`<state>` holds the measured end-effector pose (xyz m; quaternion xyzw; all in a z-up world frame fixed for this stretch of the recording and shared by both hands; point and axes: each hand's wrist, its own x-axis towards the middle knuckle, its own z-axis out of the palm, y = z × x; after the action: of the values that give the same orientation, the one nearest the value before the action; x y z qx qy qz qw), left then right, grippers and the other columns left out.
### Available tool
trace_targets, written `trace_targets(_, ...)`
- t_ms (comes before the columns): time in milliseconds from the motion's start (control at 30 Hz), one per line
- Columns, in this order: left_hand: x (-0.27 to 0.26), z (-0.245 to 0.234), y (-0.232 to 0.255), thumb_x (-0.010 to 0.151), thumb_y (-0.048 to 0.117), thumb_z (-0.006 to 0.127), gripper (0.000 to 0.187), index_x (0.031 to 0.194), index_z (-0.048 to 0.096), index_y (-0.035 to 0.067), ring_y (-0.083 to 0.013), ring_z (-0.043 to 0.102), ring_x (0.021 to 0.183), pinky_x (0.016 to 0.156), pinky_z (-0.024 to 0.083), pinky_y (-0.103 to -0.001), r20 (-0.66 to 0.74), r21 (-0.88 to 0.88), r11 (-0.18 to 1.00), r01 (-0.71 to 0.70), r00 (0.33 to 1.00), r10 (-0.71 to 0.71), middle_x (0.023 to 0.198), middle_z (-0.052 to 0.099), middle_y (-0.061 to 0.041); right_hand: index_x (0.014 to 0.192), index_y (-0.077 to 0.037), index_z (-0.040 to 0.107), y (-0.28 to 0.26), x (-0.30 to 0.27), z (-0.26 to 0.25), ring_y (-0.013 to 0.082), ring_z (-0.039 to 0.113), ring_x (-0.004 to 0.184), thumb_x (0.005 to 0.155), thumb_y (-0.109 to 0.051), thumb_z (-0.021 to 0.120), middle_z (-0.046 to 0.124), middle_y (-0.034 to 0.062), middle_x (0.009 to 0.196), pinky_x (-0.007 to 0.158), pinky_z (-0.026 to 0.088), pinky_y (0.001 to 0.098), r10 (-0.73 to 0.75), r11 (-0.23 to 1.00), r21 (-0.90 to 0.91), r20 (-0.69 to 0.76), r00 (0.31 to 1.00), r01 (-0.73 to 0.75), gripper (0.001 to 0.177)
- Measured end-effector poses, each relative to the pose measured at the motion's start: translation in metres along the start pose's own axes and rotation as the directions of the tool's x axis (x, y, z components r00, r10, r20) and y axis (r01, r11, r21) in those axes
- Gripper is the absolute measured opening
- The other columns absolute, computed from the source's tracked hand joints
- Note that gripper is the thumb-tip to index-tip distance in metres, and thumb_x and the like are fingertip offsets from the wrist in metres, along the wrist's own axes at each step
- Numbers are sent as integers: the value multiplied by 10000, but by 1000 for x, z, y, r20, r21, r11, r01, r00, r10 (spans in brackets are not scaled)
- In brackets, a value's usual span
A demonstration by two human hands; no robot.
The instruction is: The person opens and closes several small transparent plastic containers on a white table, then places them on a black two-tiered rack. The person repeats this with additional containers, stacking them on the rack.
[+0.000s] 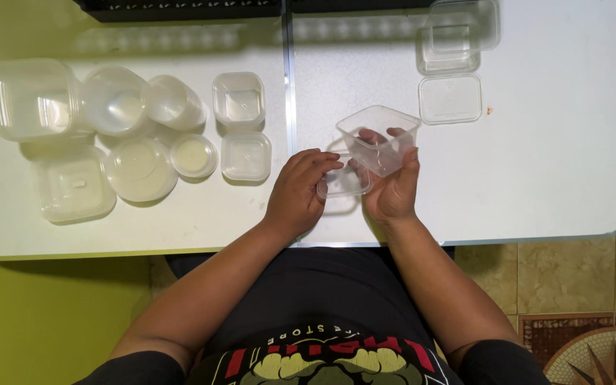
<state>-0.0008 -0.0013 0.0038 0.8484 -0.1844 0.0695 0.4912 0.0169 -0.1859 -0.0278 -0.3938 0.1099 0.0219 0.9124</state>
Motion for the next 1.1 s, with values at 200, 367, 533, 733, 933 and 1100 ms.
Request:
trace_targets(200,-1,1,2,886,-29,596,328,1178,697,81,-341,575,1281,1106,459,-451,21,61,998,6,1000,-7,1284,692,-68,1345,-126,363,-11,-3,-5,270,570,1295,1018,-464,628,556,161,1365,1092,518,477,-96,983,-153,67,993,105,541)
trace_targets(367,-4,2,3,838,-34,610,383,1186,703,99,-360,510,1349,1129,406,-472,90,150,989,6,996,-20,1334,660,-59,1279,-147,352,-13,-6,-17,224,539,1278,1059,-307,606,571,174,1339,1153,434,392,-169,963,-208,27,985,171,372)
trace_targets(533,-7,4,5,771,-39,623,498,1239,687,118,-371,455,1389,1136,373,-493,186,260,965,-18,982,-31,1395,611,-56,1351,-133,352,-10,-11,-23,212,477,1236,1090,-202,622,486,160,1318,1139,399,375,-227,935,-278,16,974,222,381)
trace_targets(733,-10,3,5,798,-44,622,539,1302,671,139,-375,443,1408,1154,370,-498,208,327,941,-91,978,23,1420,601,-59,1449,-134,307,-13,-15,-14,252,487,1347,1007,-82,646,426,199,1438,1182,408,402,-251,892,-377,44,967,249,559)
trace_targets(933,-11,2,2,775,-51,606,525,1249,705,151,-375,456,1397,1150,373,-487,228,299,952,-71,974,2,1408,614,-49,1543,-149,215,-17,-20,-5,328,488,1432,934,24,677,371,188,1505,1195,480,491,-297,815,-450,216,930,365,784)
trace_targets(1100,-12,1,-4,805,-20,599,420,1211,688,45,-393,508,1377,1141,421,-472,142,237,968,-85,989,52,1324,636,-117,1620,-180,122,-14,-27,1,372,460,1481,859,88,748,339,173,1544,1247,466,523,-290,754,-514,299,909,410,1021)
